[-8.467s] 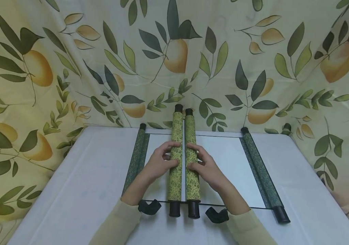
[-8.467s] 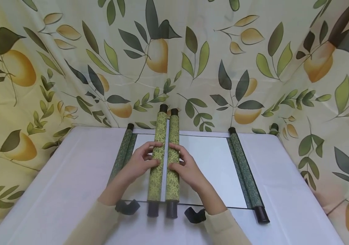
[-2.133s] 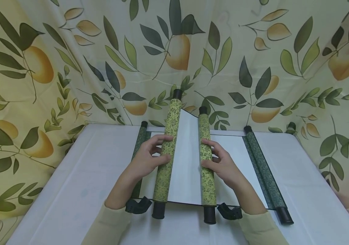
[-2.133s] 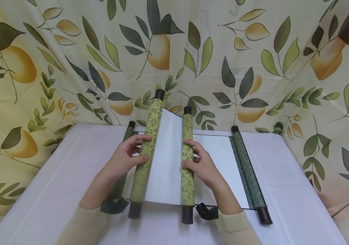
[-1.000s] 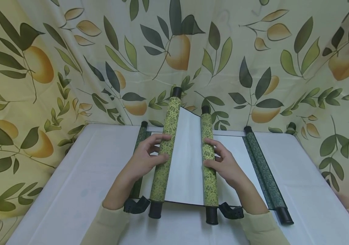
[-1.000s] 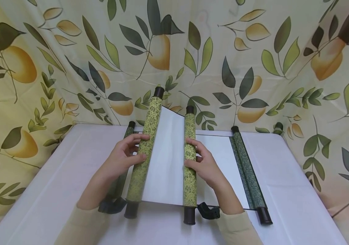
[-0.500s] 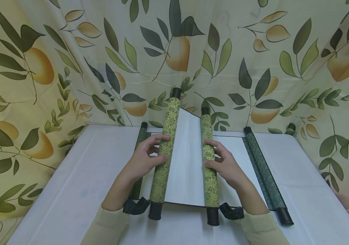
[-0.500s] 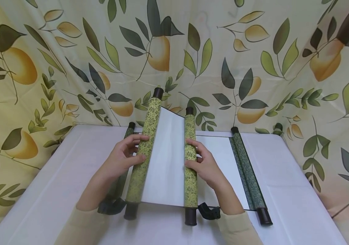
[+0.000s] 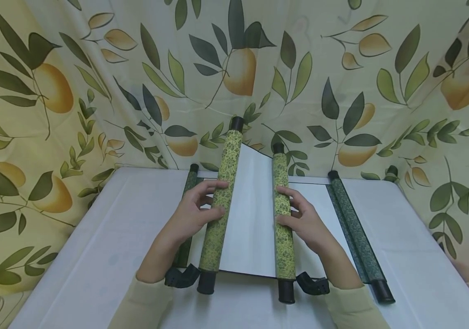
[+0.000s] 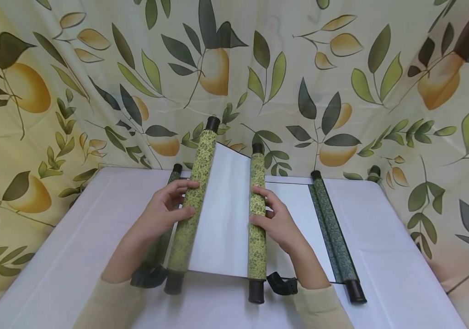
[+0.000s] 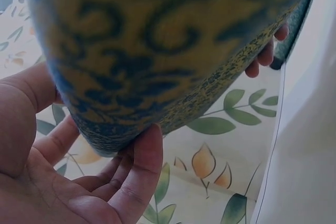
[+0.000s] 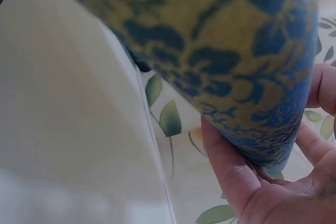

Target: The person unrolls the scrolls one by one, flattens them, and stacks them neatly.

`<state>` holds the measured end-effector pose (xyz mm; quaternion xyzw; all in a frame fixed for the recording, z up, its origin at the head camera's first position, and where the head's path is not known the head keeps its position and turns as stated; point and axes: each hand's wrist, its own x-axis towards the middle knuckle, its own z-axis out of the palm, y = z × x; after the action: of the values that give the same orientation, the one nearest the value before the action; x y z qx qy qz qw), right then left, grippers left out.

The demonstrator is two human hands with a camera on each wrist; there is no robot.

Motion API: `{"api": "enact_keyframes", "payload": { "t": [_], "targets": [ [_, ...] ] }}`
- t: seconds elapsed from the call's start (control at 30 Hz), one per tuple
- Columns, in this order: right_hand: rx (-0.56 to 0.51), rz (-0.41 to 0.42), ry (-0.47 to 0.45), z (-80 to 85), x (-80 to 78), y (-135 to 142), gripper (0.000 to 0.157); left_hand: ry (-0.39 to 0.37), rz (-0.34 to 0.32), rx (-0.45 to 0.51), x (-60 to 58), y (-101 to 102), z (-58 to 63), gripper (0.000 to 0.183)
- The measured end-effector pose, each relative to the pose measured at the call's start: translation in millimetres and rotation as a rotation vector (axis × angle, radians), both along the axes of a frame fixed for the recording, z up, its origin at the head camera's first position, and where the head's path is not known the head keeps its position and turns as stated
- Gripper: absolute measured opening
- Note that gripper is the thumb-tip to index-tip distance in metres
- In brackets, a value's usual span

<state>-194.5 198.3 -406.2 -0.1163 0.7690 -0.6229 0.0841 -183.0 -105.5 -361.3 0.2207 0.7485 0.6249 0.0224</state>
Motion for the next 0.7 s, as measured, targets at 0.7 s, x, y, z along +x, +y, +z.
{"api": "enact_keyframes", "payload": {
  "t": [0.7],
  "targets": [
    [0.018,-0.015,-0.007,0.7,-1.7,4.0,0.071,-0.012,-0.002,0.016,-0.4,-2.3,1.0,0.05]
  ]
}}
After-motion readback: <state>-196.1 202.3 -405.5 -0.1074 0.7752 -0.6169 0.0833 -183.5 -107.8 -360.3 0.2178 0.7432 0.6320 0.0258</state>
